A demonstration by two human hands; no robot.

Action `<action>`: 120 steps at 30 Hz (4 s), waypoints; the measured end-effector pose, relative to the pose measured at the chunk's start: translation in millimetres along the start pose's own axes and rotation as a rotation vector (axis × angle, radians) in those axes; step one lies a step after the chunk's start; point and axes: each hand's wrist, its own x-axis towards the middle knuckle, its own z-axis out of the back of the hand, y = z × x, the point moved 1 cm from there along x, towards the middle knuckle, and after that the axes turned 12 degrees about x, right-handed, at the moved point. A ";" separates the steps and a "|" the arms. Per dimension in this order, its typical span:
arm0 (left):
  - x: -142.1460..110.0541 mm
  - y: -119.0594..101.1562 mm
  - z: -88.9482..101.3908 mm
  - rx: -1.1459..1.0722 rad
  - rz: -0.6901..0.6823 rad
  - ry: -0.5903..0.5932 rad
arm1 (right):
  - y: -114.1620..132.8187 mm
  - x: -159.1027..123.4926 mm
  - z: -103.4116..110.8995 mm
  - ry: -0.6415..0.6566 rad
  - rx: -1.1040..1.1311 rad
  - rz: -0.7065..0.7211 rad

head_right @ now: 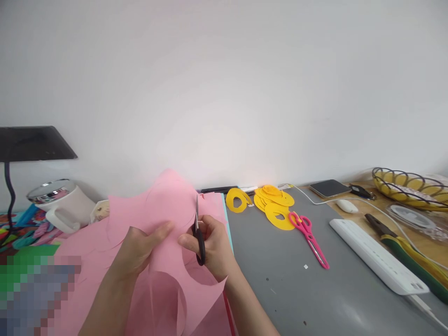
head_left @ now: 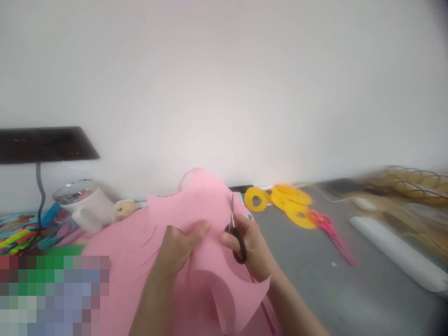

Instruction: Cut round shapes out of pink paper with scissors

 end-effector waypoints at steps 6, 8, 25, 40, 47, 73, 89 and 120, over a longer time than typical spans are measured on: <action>-0.2 -1.8 1.2 0.013 0.013 0.005 | -2.6 0.5 0.3 0.005 0.014 -0.013; -0.9 -3.8 1.0 0.003 0.015 0.011 | -3.4 0.5 0.7 0.005 0.016 -0.017; -5.0 -14.1 2.5 -0.002 0.055 0.081 | 0.1 0.6 -1.8 -0.010 -0.012 -0.042; -2.0 -4.3 12.3 0.110 0.091 0.064 | -0.6 3.3 3.2 0.082 0.027 -0.028; -4.0 -6.8 11.6 0.123 0.057 0.024 | -0.6 3.0 1.1 0.082 0.002 -0.018; -5.4 -6.8 16.8 0.091 0.108 0.046 | -2.5 1.4 6.5 0.059 -0.104 -0.042; -4.4 -0.3 26.3 0.225 0.147 0.080 | 3.9 2.2 1.7 0.104 -0.054 -0.035; -9.9 -15.6 26.2 0.133 0.145 0.068 | -2.9 1.3 9.2 0.126 -0.104 -0.062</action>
